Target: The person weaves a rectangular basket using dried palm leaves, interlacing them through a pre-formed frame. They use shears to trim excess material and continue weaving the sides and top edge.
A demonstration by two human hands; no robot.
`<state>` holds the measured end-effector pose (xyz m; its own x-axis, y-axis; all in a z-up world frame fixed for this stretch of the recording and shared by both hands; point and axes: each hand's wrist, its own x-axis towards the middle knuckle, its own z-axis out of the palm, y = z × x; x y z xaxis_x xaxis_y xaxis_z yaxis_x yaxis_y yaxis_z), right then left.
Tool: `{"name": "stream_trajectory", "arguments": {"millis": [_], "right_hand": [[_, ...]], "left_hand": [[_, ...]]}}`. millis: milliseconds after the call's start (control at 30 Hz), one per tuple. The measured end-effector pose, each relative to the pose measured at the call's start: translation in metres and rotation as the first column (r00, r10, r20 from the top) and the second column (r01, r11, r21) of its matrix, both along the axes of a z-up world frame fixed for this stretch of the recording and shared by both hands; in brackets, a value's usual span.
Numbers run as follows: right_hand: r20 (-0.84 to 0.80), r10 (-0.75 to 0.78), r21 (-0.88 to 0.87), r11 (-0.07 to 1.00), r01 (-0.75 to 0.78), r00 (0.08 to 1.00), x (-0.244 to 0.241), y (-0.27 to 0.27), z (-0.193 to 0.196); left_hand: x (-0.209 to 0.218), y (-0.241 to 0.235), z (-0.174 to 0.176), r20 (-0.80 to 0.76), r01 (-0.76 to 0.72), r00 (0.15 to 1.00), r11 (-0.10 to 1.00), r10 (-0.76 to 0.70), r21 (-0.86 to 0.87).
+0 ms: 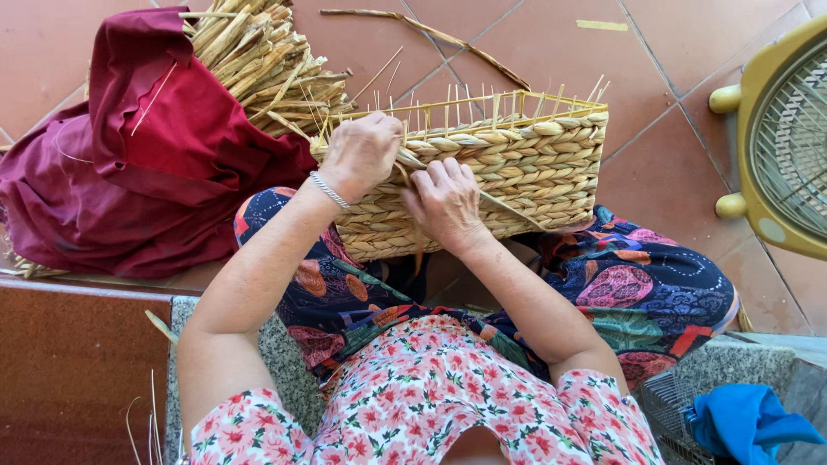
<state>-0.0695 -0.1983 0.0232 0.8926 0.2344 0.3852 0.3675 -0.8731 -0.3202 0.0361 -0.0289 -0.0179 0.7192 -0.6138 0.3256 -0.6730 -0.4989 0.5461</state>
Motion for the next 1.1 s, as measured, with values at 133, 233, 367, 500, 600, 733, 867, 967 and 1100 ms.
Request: {"name": "stream_trajectory", "arguments": {"millis": [133,233,367,500,600,733,867,967,1100], "right_hand": [[-0.149,0.010,0.232,0.972,0.026,0.989,0.009,-0.022,0.011],[-0.048,-0.006,0.176,0.984,0.014,0.999,0.023,-0.029,0.018],[0.019,0.039,0.252,0.967,-0.042,0.999,0.046,-0.029,0.025],[-0.230,0.000,0.399,0.912,0.095,0.973,0.056,-0.041,0.021],[-0.257,-0.052,0.388,0.909,0.152,0.965,0.054,-0.046,0.010],[-0.128,-0.133,0.246,0.956,0.162,0.983,0.055,-0.040,-0.006],[-0.121,-0.124,0.150,0.979,0.142,0.985,0.046,-0.040,-0.016],[-0.227,-0.132,0.146,0.975,0.168,0.965,0.033,-0.042,-0.022],[-0.179,-0.156,0.186,0.964,0.189,0.971,0.032,-0.041,-0.020]], "left_hand": [[0.000,0.015,0.008,-0.205,0.030,0.975,0.966,-0.084,-0.256],[-0.006,0.019,0.022,-0.332,0.096,0.926,0.962,-0.181,-0.256],[-0.013,0.006,0.039,-0.414,0.032,0.909,0.998,-0.049,-0.047],[-0.020,-0.010,0.036,-0.135,-0.120,0.984,0.992,0.113,-0.046],[-0.025,-0.010,0.028,-0.050,-0.091,0.995,0.987,0.085,-0.130],[-0.030,-0.005,0.016,0.152,-0.021,0.988,0.996,0.035,-0.092],[-0.018,-0.006,0.010,-0.004,-0.035,0.999,0.999,0.035,-0.025],[0.003,-0.015,0.010,-0.124,-0.057,0.990,0.998,0.062,0.040],[0.012,-0.025,0.013,-0.117,-0.104,0.985,0.975,0.129,0.198]]}}
